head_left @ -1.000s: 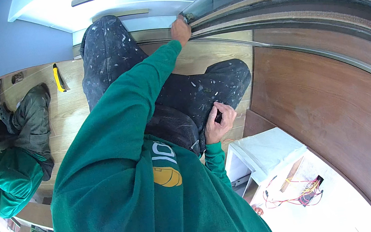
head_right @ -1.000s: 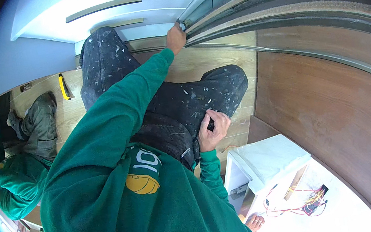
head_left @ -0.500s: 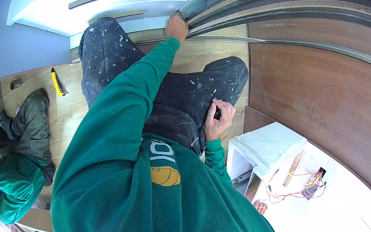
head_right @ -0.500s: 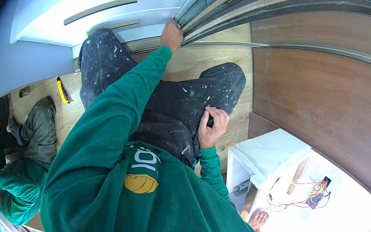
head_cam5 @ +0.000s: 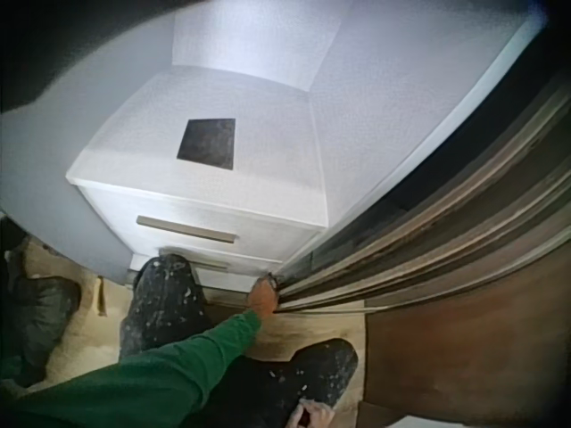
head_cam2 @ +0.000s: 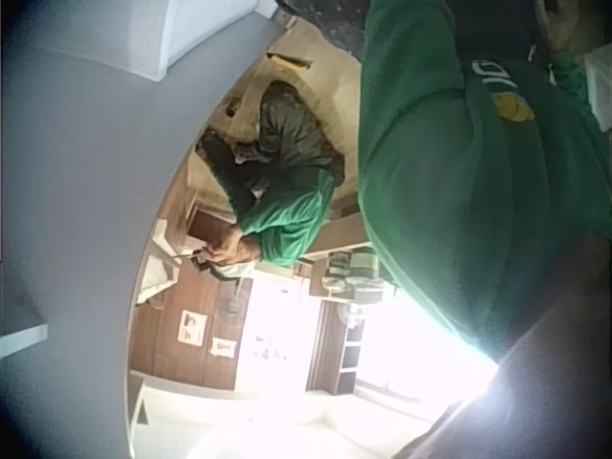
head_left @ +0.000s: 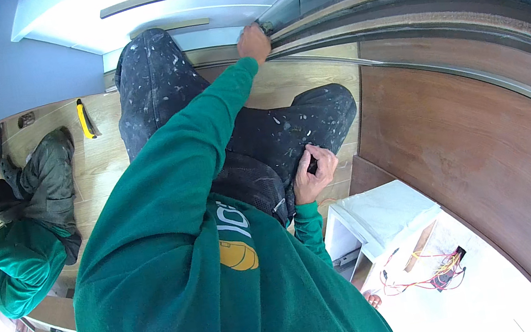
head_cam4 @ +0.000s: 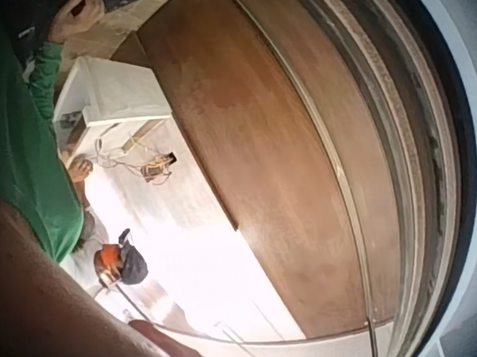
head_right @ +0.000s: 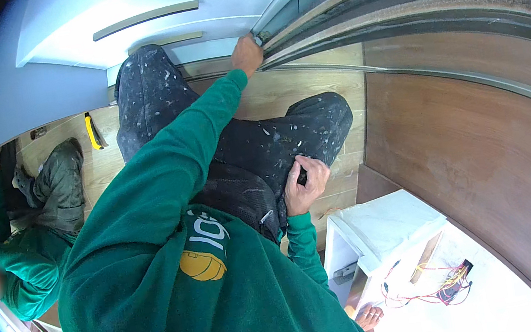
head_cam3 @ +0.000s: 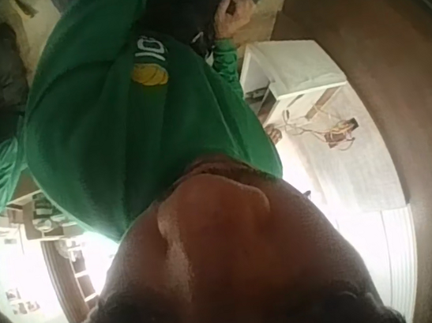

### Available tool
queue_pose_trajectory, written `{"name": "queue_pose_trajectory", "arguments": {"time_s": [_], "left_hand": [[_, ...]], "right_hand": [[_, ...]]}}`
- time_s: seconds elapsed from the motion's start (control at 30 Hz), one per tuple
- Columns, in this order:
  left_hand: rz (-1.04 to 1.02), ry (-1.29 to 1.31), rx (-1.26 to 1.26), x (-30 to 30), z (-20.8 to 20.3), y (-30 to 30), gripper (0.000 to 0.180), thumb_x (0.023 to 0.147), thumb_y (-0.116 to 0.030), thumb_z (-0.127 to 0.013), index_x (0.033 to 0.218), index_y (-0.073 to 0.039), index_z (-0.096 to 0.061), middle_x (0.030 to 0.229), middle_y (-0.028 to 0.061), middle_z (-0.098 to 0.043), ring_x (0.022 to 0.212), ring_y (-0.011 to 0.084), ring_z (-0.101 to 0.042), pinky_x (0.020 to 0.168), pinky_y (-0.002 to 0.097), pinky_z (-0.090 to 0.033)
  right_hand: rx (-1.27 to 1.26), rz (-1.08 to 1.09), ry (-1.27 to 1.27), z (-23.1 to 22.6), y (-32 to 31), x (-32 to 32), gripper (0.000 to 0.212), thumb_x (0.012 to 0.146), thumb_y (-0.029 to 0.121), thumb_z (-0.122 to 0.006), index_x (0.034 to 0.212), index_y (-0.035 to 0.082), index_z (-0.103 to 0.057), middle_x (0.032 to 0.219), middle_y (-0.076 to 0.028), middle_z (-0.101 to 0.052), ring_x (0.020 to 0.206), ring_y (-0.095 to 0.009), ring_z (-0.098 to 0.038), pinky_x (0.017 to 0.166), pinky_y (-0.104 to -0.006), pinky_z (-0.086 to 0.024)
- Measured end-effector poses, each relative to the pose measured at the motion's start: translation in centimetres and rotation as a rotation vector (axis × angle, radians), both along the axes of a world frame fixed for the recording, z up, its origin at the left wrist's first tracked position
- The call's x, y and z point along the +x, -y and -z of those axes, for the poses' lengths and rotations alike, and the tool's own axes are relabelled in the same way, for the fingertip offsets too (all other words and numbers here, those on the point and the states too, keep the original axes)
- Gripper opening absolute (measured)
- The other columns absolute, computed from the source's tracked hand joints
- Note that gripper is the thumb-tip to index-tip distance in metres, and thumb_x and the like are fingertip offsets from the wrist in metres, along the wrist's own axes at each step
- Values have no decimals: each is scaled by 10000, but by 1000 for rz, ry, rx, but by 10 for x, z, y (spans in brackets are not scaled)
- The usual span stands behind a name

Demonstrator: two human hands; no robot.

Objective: The person kneels on the floor and uses a sanding block to smooth the edges of a white cabinet. They repeatedly rub the sanding block along the vertical and horizontal edges of the cabinet door and frame.

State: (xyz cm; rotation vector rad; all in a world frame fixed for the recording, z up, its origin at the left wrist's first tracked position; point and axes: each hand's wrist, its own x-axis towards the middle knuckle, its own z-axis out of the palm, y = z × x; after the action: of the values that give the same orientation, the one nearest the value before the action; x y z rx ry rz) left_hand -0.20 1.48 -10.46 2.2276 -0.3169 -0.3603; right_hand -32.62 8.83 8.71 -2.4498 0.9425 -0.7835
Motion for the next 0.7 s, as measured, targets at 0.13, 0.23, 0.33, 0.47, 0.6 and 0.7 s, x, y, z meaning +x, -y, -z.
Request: {"name": "queue_pose_trajectory", "arguments": {"time_s": [0.13, 0.23, 0.33, 0.47, 0.6, 0.7], "left_hand": [[27, -80, 51, 12, 15, 6, 321, 865, -187, -741, 1109, 21, -728, 1168, 287, -722, 1085, 480, -717, 956, 557, -586], [38, -74, 29, 14, 0, 6, 310, 872, -185, -728, 1101, 25, -731, 1156, 293, -723, 1085, 483, -716, 953, 558, -586], [62, -28, -25, 4, -34, 0, 278, 883, -162, -699, 1078, 32, -734, 1119, 301, -732, 1058, 492, -720, 940, 565, -586], [142, -4, -47, 6, -88, -8, 228, 930, -135, -637, 1051, 43, -713, 1066, 319, -729, 1008, 507, -714, 893, 579, -579], [158, 110, -103, 3, -131, -15, 211, 981, -135, -601, 1030, 44, -700, 1035, 323, -720, 992, 506, -710, 872, 589, -573], [143, 109, -100, 0, -145, -16, 208, 997, -135, -593, 1024, 42, -698, 1021, 312, -722, 988, 504, -713, 867, 596, -572]], "right_hand": [[-5, -6, -19, -1, 3, -1, 116, 928, 24, -732, 1034, 65, -752, 1035, -88, -756, 1019, -303, -659, 978, -446, -492], [-1, 1, -17, 1, 3, -3, 130, 912, 21, -741, 1033, 64, -754, 1039, -85, -756, 1011, -306, -667, 977, -445, -492], [13, 8, -7, 4, 5, -4, 143, 898, 20, -749, 1033, 65, -756, 1038, -81, -758, 1006, -308, -673, 974, -445, -491], [13, -11, 15, 4, 10, -2, 140, 897, 22, -745, 1030, 68, -757, 1029, -79, -760, 1004, -305, -676, 969, -442, -488], [27, -18, 25, 5, 12, 0, 136, 900, 24, -742, 1030, 62, -758, 1029, -83, -760, 1008, -306, -676, 977, -442, -488], [14, -26, 33, 1, 14, 4, 139, 902, 25, -741, 1035, 59, -760, 1028, -87, -759, 1010, -306, -674, 983, -442, -487]]}}
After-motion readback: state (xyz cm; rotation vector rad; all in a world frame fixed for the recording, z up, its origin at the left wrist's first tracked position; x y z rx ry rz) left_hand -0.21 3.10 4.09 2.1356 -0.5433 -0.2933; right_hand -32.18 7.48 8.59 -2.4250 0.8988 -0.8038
